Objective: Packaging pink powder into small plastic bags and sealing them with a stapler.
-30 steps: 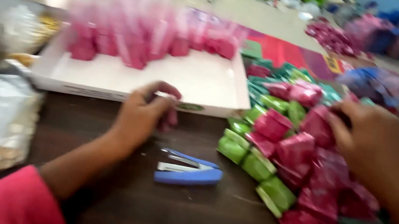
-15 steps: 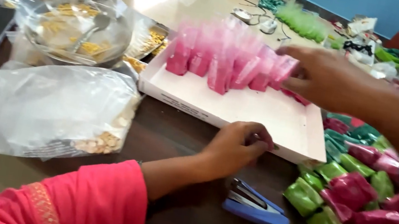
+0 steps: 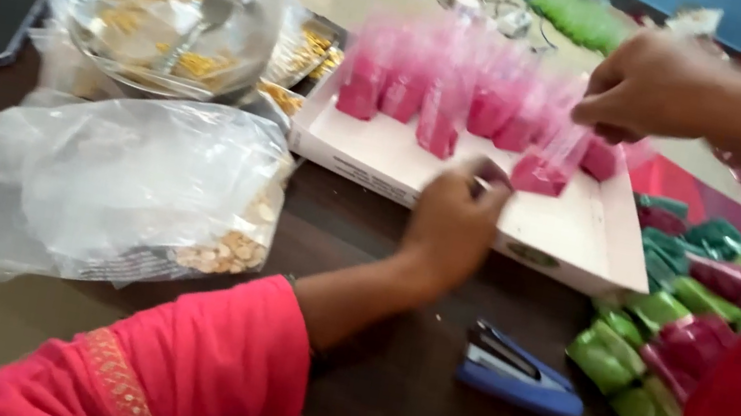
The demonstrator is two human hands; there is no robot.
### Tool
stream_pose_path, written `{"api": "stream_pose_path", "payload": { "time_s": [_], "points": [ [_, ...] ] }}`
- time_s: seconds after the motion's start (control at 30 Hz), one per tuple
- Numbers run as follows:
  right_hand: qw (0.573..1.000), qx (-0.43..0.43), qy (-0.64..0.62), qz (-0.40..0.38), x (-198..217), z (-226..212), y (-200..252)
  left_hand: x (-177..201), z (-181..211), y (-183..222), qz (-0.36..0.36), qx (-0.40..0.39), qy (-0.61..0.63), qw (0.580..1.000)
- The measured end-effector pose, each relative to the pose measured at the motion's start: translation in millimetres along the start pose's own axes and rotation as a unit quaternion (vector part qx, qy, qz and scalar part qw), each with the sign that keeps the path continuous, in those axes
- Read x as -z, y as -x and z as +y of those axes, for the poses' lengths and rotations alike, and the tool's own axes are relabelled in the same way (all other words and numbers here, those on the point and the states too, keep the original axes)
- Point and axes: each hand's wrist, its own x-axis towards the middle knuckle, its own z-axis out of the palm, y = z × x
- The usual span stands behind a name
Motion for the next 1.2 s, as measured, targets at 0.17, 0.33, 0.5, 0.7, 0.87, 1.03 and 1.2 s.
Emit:
{"api": "stream_pose_path", "payload": {
  "time_s": [0.17,0.33,0.5,0.7,0.87,1.03,1.2],
  "points": [
    [0.999,0.001,0.020,0.033,12.0,16.0,80.9,0.3,-16.5,-8.5,0.058,0.026,0.059,0.996],
    [0.980,0.046,-0.022,0.191,-41.7,10.1,152.1,4.3,-18.5,0.2,-0.013,0.097,0.114,0.989],
    [0.979,0.043,-0.104,0.172,-75.9,-16.5,198.1,3.8,-42.6,1.2,-0.066,0.102,0.078,0.989],
    [0.965,-0.040,-0.201,0.164,-114.6,1.2,210.9,10.1,-37.3,9.7,-0.102,0.121,-0.020,0.987],
    [0.974,0.006,-0.194,0.117,-155.5,13.2,190.3,3.6,-28.1,23.8,-0.169,0.056,-0.152,0.972],
    [0.941,-0.026,-0.309,0.137,-170.9,-7.0,178.7,-1.3,-20.3,33.3,-0.170,0.029,-0.166,0.971],
    [0.857,0.019,-0.492,0.152,-182.6,-3.4,179.8,-3.5,-10.6,36.8,-0.148,0.025,-0.142,0.979]
  ]
}}
